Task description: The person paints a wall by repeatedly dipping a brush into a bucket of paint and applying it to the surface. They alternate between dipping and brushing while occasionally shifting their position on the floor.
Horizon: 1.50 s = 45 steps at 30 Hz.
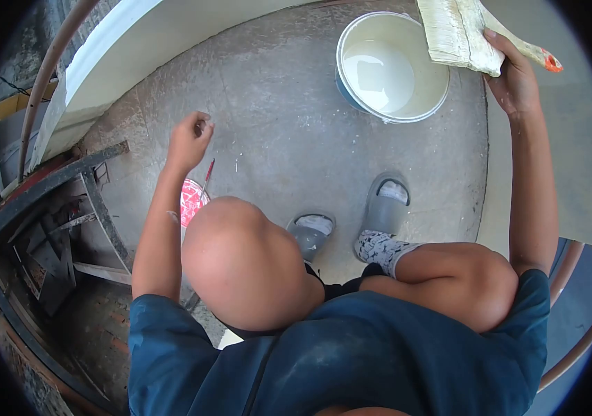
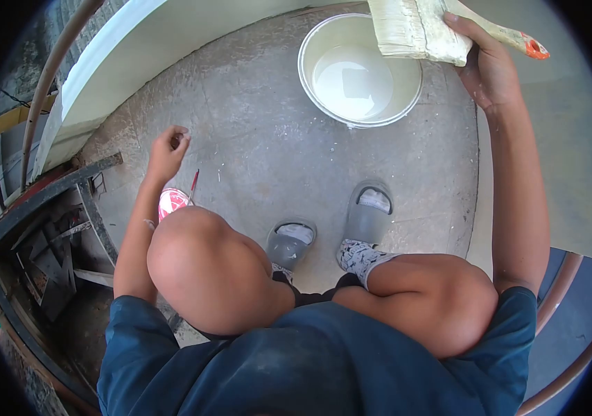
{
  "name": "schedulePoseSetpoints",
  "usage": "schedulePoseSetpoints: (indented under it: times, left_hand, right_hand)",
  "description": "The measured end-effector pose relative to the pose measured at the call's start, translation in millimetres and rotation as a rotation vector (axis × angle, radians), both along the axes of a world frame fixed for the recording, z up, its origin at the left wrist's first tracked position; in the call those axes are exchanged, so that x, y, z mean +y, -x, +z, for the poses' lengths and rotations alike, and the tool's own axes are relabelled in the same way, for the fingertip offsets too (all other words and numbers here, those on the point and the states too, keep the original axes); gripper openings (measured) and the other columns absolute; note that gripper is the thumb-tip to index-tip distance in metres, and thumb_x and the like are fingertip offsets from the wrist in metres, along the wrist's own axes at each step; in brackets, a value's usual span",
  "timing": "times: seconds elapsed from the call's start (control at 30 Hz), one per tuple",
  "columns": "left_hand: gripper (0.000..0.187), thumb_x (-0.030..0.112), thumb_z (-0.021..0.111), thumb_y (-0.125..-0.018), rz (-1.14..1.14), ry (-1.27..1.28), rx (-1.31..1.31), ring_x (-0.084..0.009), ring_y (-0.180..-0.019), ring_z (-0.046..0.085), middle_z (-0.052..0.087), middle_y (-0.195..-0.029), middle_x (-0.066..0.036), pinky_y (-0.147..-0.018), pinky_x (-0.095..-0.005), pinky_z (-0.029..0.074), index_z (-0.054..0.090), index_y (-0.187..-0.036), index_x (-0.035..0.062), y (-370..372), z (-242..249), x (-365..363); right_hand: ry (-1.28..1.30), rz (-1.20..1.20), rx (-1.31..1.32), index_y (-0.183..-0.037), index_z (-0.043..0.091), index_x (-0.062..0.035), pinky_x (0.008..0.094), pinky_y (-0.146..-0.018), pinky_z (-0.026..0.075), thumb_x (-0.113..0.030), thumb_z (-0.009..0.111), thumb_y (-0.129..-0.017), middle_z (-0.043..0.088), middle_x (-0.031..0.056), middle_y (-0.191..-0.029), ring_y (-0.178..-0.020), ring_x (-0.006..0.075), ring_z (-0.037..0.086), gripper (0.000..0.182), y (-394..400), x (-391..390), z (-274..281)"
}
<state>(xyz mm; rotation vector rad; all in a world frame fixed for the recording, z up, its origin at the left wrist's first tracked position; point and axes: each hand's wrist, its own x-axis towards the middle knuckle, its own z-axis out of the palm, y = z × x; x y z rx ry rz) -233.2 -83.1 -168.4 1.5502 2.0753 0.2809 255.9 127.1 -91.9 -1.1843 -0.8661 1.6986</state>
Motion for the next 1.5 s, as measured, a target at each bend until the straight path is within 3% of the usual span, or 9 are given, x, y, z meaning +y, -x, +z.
schedulePoseSetpoints:
  times: [0.07,0.17,0.37,0.5,0.53,0.73,0.97,1.23,1.5]
  left_hand:
    - [0.023,0.011,0.065,-0.076,-0.165,0.021,0.030,-0.0286,-0.076,0.060,0.062,-0.090,-0.014,-0.070,-0.0376,0.049,0.061,-0.097,0.0024,-13.0,-29.7,-0.7]
    - [0.027,0.010,0.066,-0.074,-0.528,-0.253,0.146,-0.0300,-0.089,0.058,0.059,-0.099,-0.015,-0.077,-0.0394,0.047,0.059,-0.098,0.0027,-26.6,-70.3,3.4]
    - [0.027,0.006,0.067,-0.071,-0.637,-0.435,0.007,-0.0329,-0.096,0.056,0.058,-0.101,-0.014,-0.082,-0.0412,0.046,0.057,-0.096,0.0020,-61.3,-98.9,-2.7]
    - [0.035,0.014,0.067,-0.073,-0.751,-0.314,-0.039,-0.0343,-0.113,0.050,0.053,-0.119,-0.015,-0.095,-0.0431,0.042,0.056,-0.104,0.0026,-76.8,-114.5,-42.9]
    - [0.035,0.014,0.067,-0.073,-0.771,-0.332,-0.046,-0.0343,-0.113,0.050,0.053,-0.119,-0.015,-0.095,-0.0431,0.042,0.056,-0.104,0.0026,-79.9,-115.6,-47.2]
    - [0.058,0.019,0.068,-0.074,-0.582,-0.270,-0.005,-0.0429,-0.134,0.026,0.030,-0.144,-0.022,-0.108,-0.0534,0.025,0.043,-0.124,0.0022,-95.6,-131.2,-43.3]
    - [0.065,0.028,0.066,-0.075,-0.544,-0.280,0.053,-0.0434,-0.137,0.020,0.024,-0.146,-0.025,-0.111,-0.0545,0.018,0.040,-0.127,-0.0005,-104.5,-164.2,-38.5]
    - [0.073,0.037,0.062,-0.073,-0.559,-0.184,0.143,-0.0426,-0.138,0.016,0.020,-0.149,-0.023,-0.112,-0.0545,0.013,0.036,-0.131,0.0008,-108.9,-154.4,-40.6]
    - [0.070,0.036,0.060,-0.073,-0.578,-0.232,0.194,-0.0431,-0.138,0.016,0.023,-0.149,-0.022,-0.111,-0.0557,0.014,0.037,-0.130,0.0019,-105.9,-163.7,-39.1]
  right_hand:
    - [0.015,-0.049,-0.067,-0.119,0.052,0.0046,0.0327,-0.092,0.044,-0.018,0.061,-0.088,0.061,0.0094,-0.110,-0.101,0.0164,0.060,0.039,10.6,-6.1,10.8]
    - [0.041,0.072,-0.014,-0.119,0.051,0.0052,0.0331,-0.093,0.044,-0.018,0.060,-0.088,0.060,0.0100,-0.113,-0.102,0.0164,0.059,0.040,-19.2,8.6,-12.0]
    - [0.095,0.096,-0.162,-0.120,0.050,0.0069,0.0339,-0.095,0.044,-0.019,0.060,-0.088,0.060,0.0123,-0.113,-0.105,0.0183,0.059,0.042,-3.8,-18.2,-5.0]
    - [0.132,0.157,-0.152,-0.120,0.049,0.0097,0.0344,-0.093,0.046,-0.017,0.060,-0.087,0.060,0.0149,-0.112,-0.104,0.0210,0.060,0.044,5.4,-40.0,17.2]
    - [0.068,0.024,-0.202,-0.120,0.049,0.0105,0.0342,-0.092,0.048,-0.016,0.060,-0.087,0.060,0.0157,-0.113,-0.103,0.0213,0.061,0.044,9.5,-47.1,18.1]
    - [0.159,-0.120,-0.145,-0.119,0.047,0.0131,0.0356,-0.090,0.049,-0.010,0.061,-0.086,0.059,0.0173,-0.112,-0.101,0.0226,0.061,0.043,-24.2,-72.0,28.1]
    - [0.193,-0.037,-0.289,-0.121,0.048,0.0099,0.0350,-0.091,0.048,-0.008,0.064,-0.083,0.059,0.0156,-0.113,-0.103,0.0224,0.060,0.045,-33.6,-81.3,46.2]
    - [0.055,-0.003,-0.440,-0.115,0.056,0.0032,0.0281,-0.075,0.048,-0.013,0.067,-0.080,0.064,0.0085,-0.098,-0.086,0.0143,0.061,0.040,0.1,-66.1,69.9]
    - [0.041,-0.244,-0.066,-0.107,0.062,0.0038,0.0278,-0.076,0.049,-0.011,0.070,-0.078,0.067,0.0098,-0.097,-0.087,0.0144,0.063,0.034,59.8,-56.5,14.1]
